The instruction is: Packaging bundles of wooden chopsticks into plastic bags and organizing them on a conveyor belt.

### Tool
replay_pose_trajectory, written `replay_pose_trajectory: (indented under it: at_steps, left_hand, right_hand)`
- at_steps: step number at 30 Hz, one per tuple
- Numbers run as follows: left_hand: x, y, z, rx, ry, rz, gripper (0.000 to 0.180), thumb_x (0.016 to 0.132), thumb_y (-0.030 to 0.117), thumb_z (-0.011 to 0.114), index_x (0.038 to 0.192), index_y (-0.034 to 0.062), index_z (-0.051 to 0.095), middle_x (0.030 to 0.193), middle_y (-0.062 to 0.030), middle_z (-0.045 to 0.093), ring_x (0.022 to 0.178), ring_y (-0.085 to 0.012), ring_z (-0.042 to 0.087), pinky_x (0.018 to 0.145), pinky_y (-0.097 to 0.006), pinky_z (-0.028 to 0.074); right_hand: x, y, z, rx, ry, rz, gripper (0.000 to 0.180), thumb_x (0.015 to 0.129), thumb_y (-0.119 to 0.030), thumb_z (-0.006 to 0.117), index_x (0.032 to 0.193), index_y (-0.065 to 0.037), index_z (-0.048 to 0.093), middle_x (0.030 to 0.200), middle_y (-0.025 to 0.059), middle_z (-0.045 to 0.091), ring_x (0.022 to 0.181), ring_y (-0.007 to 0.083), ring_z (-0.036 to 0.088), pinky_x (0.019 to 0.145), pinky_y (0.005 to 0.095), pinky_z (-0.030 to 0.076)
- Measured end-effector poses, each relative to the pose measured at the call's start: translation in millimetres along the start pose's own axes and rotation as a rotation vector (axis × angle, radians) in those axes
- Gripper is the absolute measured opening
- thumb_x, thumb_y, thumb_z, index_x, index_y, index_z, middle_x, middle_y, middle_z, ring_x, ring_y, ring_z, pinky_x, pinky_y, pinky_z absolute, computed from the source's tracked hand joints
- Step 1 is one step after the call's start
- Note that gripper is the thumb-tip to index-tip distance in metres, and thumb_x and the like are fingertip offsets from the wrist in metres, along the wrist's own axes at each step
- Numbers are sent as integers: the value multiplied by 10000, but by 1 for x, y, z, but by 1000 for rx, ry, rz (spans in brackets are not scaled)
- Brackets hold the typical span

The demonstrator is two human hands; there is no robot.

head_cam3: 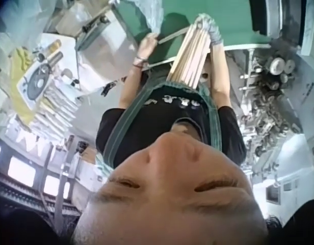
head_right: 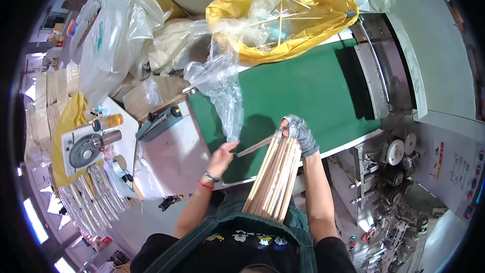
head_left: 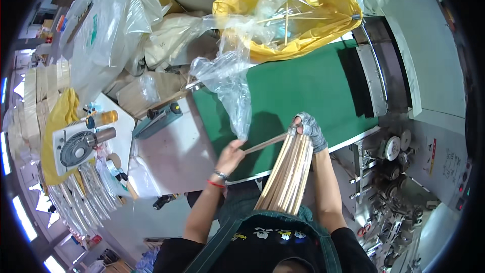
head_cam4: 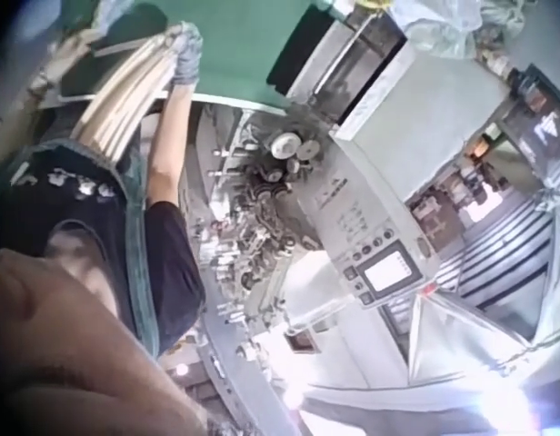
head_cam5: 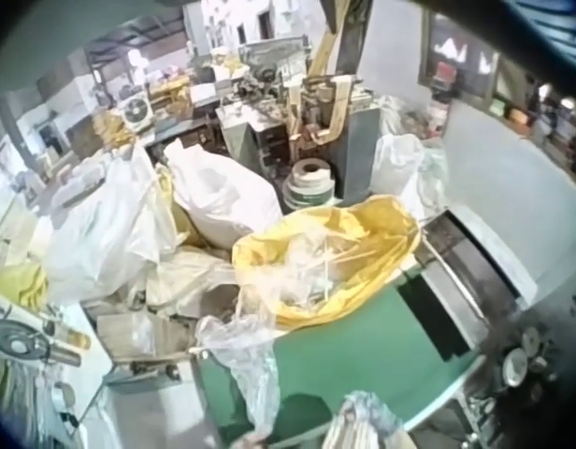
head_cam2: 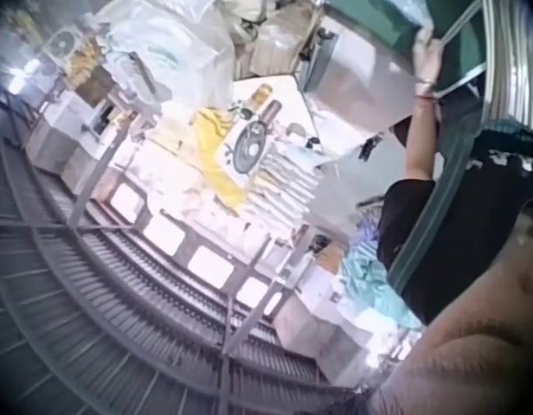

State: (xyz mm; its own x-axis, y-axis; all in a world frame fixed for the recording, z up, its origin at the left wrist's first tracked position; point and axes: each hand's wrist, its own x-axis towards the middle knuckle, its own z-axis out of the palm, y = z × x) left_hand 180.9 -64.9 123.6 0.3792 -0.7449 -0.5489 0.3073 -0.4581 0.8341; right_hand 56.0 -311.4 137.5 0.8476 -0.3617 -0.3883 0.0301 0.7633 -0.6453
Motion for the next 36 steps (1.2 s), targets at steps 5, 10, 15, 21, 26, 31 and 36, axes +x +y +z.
replay_pose_trajectory:
  at_steps: [5,10,15,21,26,31,36]
  left_hand:
    - [20,26,65,-426,-282,-149,355,781,161,475,1091,4,402,976,-53,504,866,-104,466,761,-234,365]
    - [91,11,62,-1104,-209,-362,312,715,139,583,952,-32,472,881,-62,532,782,-127,493,687,-257,409]
    - [93,0,81,77,273,173,405,648,273,632,910,3,481,811,-149,541,720,-265,534,647,-319,420]
    - [86,-5,75,368,449,69,281,693,256,575,767,-13,544,645,-136,574,625,-261,567,565,-325,436]
    - [76,-4,72,403,549,225,331,684,221,581,920,8,488,866,-181,529,815,-307,500,700,-368,383]
    - [43,32,105,1024,432,310,363,602,259,630,897,90,503,901,-95,435,975,-266,352,767,-390,291]
    - [37,24,90,1089,443,336,175,635,233,599,680,70,552,835,-71,496,861,-265,446,694,-365,336]
  right_hand:
    - [14,-14,10,-134,-12,-71,313,573,-182,653,812,-32,517,714,27,512,671,102,490,613,199,402]
    - [33,-9,-49,-946,631,-567,638,596,-199,679,1106,-7,346,955,83,462,875,159,452,765,253,379]
    - [-26,80,-51,-388,929,-376,602,659,-198,649,1129,-29,313,968,66,438,863,161,438,743,267,384]
    - [-12,82,-65,-591,1036,-526,408,632,49,512,1024,-21,427,843,57,510,787,140,488,718,237,395]
    - [-18,10,-119,-1249,1127,-680,356,701,-54,490,1050,-22,424,797,110,533,648,208,517,587,271,424]
    - [-37,31,-82,-972,959,-291,326,632,-207,624,879,-24,517,845,140,524,744,248,516,685,317,413]
    - [-48,83,-36,-1155,894,-205,400,608,-111,644,958,-38,466,744,68,478,634,141,465,597,269,411]
